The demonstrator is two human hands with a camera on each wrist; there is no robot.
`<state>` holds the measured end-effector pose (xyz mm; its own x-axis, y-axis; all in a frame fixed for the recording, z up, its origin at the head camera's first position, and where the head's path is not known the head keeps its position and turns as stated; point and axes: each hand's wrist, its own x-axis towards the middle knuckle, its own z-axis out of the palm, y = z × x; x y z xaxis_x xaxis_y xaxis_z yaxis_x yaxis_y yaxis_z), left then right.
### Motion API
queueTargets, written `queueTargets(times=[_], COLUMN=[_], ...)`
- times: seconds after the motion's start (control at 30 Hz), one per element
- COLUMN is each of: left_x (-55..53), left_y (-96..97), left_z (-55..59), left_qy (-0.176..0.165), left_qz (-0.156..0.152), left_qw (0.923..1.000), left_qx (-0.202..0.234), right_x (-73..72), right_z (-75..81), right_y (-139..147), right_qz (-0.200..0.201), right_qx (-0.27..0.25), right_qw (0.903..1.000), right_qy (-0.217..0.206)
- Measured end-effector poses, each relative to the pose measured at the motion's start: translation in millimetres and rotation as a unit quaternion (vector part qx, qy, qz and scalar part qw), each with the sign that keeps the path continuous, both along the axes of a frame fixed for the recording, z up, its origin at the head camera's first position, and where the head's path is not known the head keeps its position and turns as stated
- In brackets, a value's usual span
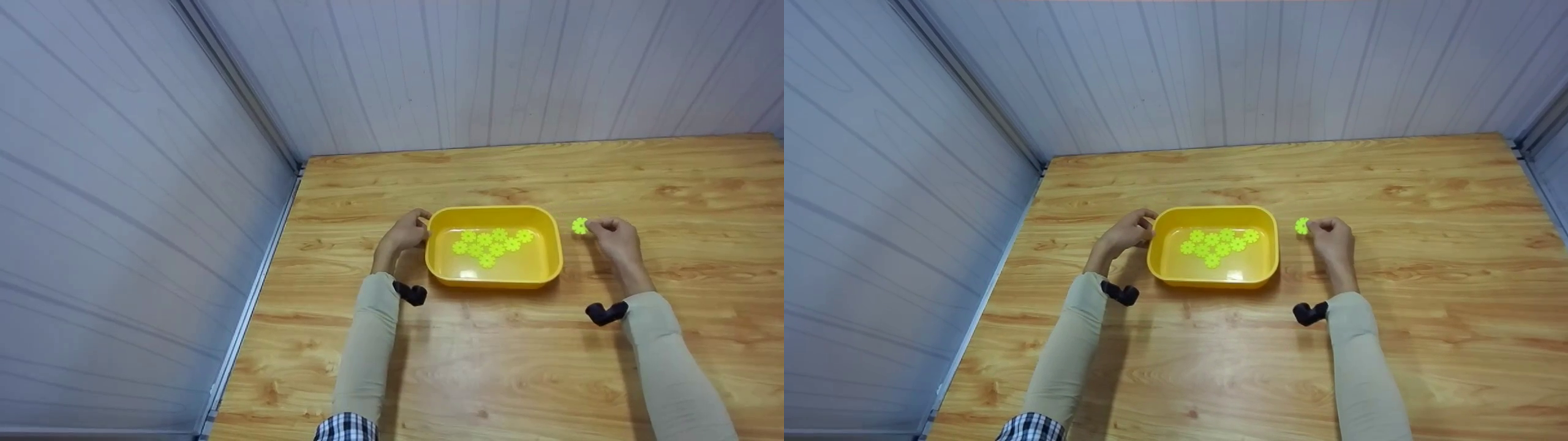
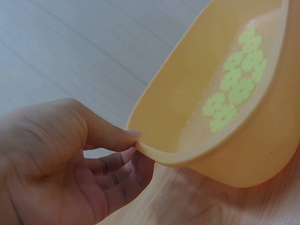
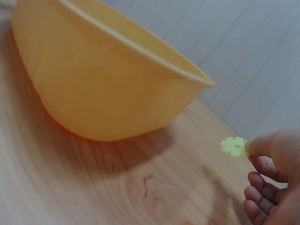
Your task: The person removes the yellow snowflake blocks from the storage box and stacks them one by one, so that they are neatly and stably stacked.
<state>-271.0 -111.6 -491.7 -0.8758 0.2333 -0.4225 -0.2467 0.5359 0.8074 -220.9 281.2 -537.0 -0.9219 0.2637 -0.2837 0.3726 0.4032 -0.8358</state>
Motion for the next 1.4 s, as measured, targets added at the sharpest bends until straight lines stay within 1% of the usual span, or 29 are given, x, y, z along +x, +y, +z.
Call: queueTargets(times=[0.13, 0.23, 0.37, 0.47, 0.53, 0.63, 0.8, 0.93, 1.2, 1.4], left_x=[-1.0, -1.0, -0.1, 0.3, 0.3, -0.1, -0.4, -0.4, 1.1, 1.2], left_y=[-0.4, -0.8, -1.3, -1.5, -1.4, -0.9, -0.4, -0.5, 0.5, 0.4], left_z=[0.0, 0.1, -0.3, -0.7, -0.9, -1.0, -0.7, -1.1, 1.3, 0.9], left_qy=[-0.004, 0.0, 0.004, 0.006, 0.005, 0.001, -0.003, -0.002, -0.005, 0.002], left_qz=[0.0, -0.002, -0.005, -0.007, -0.008, -0.008, -0.007, -0.006, -0.008, -0.008], left_qw=[1.0, 1.0, 1.0, 0.9999, 0.9999, 0.9999, 1.0, 1.0, 0.9999, 1.0], left_qx=[0.002, -0.002, -0.002, 0.005, 0.009, 0.008, 0.003, 0.004, 0.003, -0.001], right_x=[1.8, 3.0, 6.1, 8.4, 8.9, 9.8, 10.8, 10.7, 11.4, 9.8], right_z=[-1.1, -1.6, -3.3, -4.5, -5.5, -6.3, -8.2, -10.6, -13.3, -5.6], right_y=[2, 2, 2, 2, 3, 3, 2, 2, 1, -7], right_qz=[-0.002, -0.006, -0.009, -0.007, -0.001, 0.006, -0.002, -0.012, -0.021, -0.018], right_qx=[0.033, 0.059, 0.103, 0.146, 0.172, 0.196, 0.2, 0.199, 0.195, 0.178], right_qw=[0.9993, 0.9981, 0.9946, 0.9887, 0.984, 0.98, 0.9797, 0.9798, 0.9805, 0.9825], right_qy=[-0.015, -0.016, 0.007, 0.035, 0.044, 0.033, -0.006, -0.014, 0.012, 0.051])
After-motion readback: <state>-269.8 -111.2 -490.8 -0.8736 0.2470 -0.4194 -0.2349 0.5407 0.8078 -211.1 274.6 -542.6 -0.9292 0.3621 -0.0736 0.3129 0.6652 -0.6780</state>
